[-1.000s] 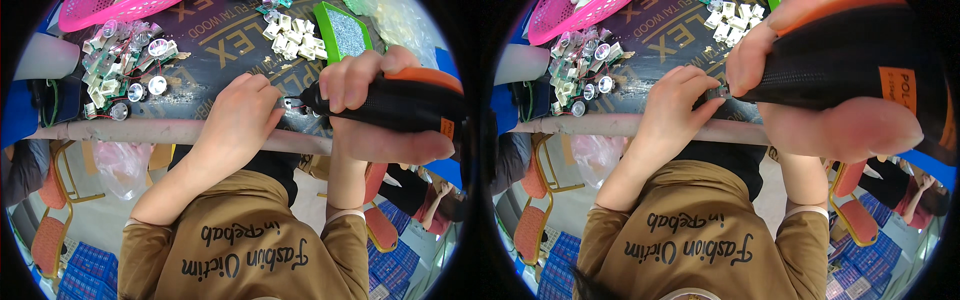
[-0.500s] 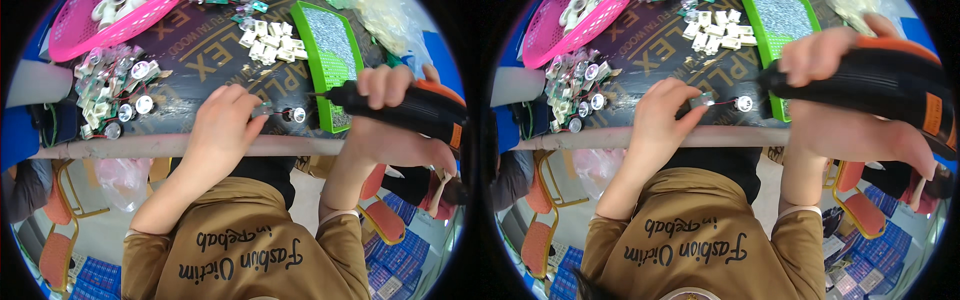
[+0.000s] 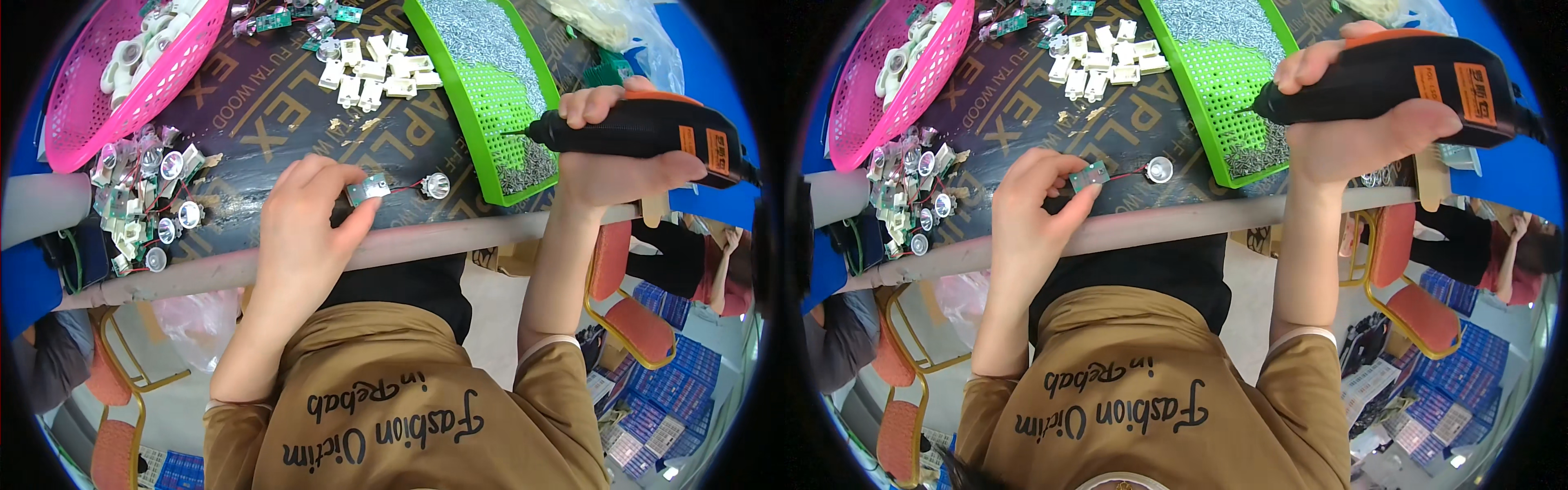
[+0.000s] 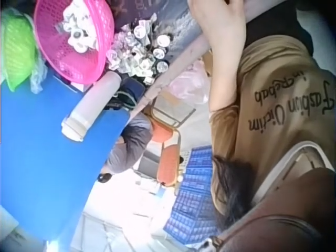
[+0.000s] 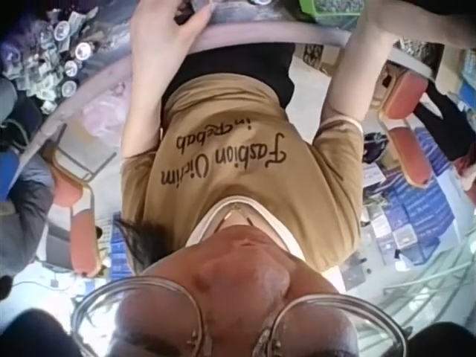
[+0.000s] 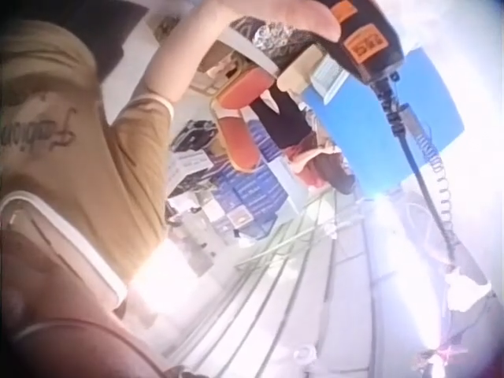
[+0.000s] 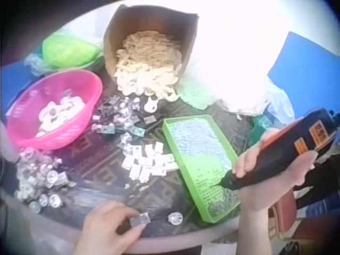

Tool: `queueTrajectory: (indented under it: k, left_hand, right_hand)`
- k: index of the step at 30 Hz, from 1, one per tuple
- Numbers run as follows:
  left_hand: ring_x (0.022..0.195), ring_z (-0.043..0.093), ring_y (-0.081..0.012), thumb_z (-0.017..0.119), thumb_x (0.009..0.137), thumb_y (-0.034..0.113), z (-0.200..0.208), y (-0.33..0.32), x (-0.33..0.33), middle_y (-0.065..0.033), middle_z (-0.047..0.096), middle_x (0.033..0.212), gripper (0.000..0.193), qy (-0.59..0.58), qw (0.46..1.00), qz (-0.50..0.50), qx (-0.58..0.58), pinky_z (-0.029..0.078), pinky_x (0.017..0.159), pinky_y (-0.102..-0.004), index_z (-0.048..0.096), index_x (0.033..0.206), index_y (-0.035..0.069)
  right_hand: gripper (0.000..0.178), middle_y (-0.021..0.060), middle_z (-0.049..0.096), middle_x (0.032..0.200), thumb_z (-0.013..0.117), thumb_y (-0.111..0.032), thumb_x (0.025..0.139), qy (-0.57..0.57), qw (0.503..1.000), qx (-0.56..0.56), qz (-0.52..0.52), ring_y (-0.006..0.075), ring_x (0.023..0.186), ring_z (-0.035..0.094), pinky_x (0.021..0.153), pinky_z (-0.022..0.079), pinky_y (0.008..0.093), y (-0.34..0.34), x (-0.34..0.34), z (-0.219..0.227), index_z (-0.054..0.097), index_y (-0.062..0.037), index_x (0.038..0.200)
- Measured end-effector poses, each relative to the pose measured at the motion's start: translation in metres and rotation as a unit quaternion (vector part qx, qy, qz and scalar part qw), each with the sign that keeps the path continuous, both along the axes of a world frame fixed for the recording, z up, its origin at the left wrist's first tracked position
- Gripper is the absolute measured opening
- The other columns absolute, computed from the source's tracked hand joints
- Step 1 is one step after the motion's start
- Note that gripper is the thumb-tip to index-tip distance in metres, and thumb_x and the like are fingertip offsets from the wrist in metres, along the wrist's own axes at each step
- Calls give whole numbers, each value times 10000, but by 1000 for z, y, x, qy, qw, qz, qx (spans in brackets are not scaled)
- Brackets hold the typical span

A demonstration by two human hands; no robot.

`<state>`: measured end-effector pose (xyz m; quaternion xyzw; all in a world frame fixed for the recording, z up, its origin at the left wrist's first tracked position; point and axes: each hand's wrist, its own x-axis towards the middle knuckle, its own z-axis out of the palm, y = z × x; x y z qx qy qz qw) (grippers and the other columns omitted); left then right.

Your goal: Assembling small electronic modules into plastic housings using an electric screwdriver.

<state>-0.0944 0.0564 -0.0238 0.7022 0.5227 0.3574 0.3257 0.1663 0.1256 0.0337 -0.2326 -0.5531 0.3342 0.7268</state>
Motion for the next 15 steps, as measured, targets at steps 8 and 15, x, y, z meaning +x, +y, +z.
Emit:
queueTrajectory:
  k: [8, 15]
  left_hand:
    - [760, 590, -256, 744, 750, 98, 2, 0, -1, -90, 603, 843, 207, 10, 1000, -2, 11, 487, 669, -371, 657, 917, 11]
    - [769, 587, -254, 744, 754, 103, 2, 0, -1, -89, 602, 851, 212, 11, 1000, -2, 5, 484, 671, -370, 657, 924, 11]
  right_hand:
    - [1009, 89, 593, 645, 328, -953, 701, -22, 999, -31, 33, 203, 546, 533, 570, 427, 339, -1, 6, -5, 629, -51, 1040]
    - [946, 95, 578, 603, 285, -916, 754, -3, 1000, -3, -12, 199, 467, 556, 451, 467, 306, 2, 1, -7, 567, -38, 961]
